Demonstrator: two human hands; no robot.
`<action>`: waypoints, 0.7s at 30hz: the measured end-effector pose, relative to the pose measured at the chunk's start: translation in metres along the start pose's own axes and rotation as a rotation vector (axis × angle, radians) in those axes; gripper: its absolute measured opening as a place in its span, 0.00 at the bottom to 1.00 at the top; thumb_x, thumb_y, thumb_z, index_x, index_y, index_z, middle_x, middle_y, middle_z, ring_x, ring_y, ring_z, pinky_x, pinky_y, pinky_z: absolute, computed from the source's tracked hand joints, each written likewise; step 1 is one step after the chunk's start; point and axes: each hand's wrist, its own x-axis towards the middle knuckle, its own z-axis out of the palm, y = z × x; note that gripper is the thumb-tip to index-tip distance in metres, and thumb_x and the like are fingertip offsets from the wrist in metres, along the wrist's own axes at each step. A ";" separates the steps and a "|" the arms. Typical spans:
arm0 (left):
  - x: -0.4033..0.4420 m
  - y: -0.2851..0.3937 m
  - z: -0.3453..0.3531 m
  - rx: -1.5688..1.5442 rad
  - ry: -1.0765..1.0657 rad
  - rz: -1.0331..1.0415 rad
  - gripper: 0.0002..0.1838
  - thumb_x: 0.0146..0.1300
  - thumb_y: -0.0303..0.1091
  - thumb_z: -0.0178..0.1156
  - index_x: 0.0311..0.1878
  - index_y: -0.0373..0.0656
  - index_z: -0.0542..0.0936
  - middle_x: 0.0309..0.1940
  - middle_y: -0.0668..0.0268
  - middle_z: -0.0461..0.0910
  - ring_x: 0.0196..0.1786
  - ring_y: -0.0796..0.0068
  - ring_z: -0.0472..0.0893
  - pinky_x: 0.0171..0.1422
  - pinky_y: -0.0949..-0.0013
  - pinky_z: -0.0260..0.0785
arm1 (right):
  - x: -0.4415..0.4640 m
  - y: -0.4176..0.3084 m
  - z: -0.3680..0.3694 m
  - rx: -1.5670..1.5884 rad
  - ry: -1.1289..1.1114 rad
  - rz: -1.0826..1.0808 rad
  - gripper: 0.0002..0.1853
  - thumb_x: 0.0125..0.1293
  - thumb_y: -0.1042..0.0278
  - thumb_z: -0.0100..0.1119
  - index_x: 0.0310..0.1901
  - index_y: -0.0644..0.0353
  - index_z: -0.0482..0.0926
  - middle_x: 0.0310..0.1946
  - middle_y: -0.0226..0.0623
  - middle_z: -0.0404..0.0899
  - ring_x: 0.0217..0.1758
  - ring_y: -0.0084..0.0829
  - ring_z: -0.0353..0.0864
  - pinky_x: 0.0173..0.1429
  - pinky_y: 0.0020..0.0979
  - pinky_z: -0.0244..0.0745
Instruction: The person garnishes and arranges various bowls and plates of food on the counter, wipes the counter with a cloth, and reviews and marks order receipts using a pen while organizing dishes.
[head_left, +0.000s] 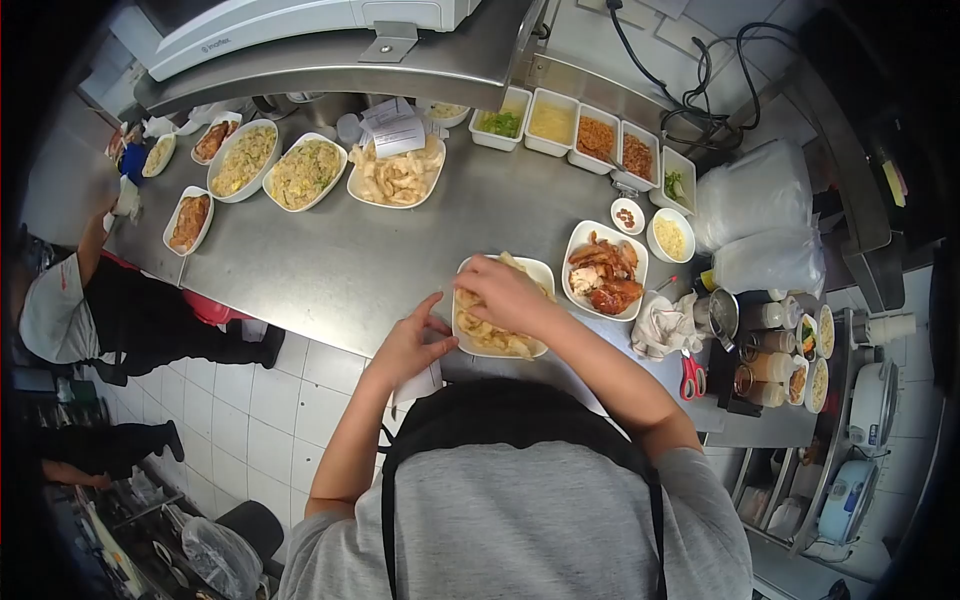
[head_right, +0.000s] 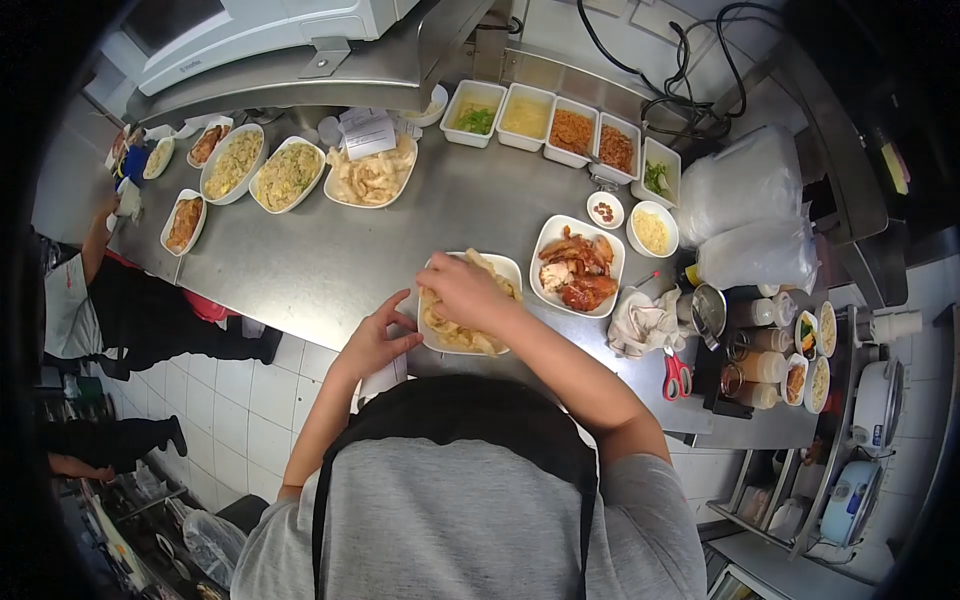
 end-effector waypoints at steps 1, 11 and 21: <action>-0.002 0.002 0.002 0.000 0.001 -0.001 0.39 0.54 0.33 0.66 0.67 0.42 0.58 0.36 0.64 0.80 0.41 0.72 0.78 0.53 0.68 0.68 | -0.003 0.001 -0.006 0.082 0.032 0.001 0.16 0.47 0.71 0.65 0.41 0.58 0.75 0.42 0.40 0.72 0.50 0.41 0.73 0.51 0.38 0.70; 0.004 0.013 0.023 0.203 0.280 0.208 0.34 0.38 0.35 0.75 0.54 0.46 0.75 0.44 0.60 0.75 0.48 0.61 0.76 0.53 0.64 0.70 | -0.085 0.012 0.000 -0.084 0.292 0.033 0.25 0.49 0.55 0.68 0.44 0.60 0.72 0.51 0.38 0.71 0.59 0.40 0.67 0.60 0.39 0.59; 0.010 0.016 0.027 0.332 0.297 0.176 0.35 0.36 0.38 0.75 0.52 0.43 0.75 0.47 0.59 0.74 0.48 0.60 0.76 0.51 0.64 0.71 | -0.087 0.024 -0.013 -0.201 0.194 0.192 0.25 0.44 0.70 0.62 0.49 0.57 0.72 0.46 0.38 0.72 0.55 0.40 0.67 0.60 0.43 0.57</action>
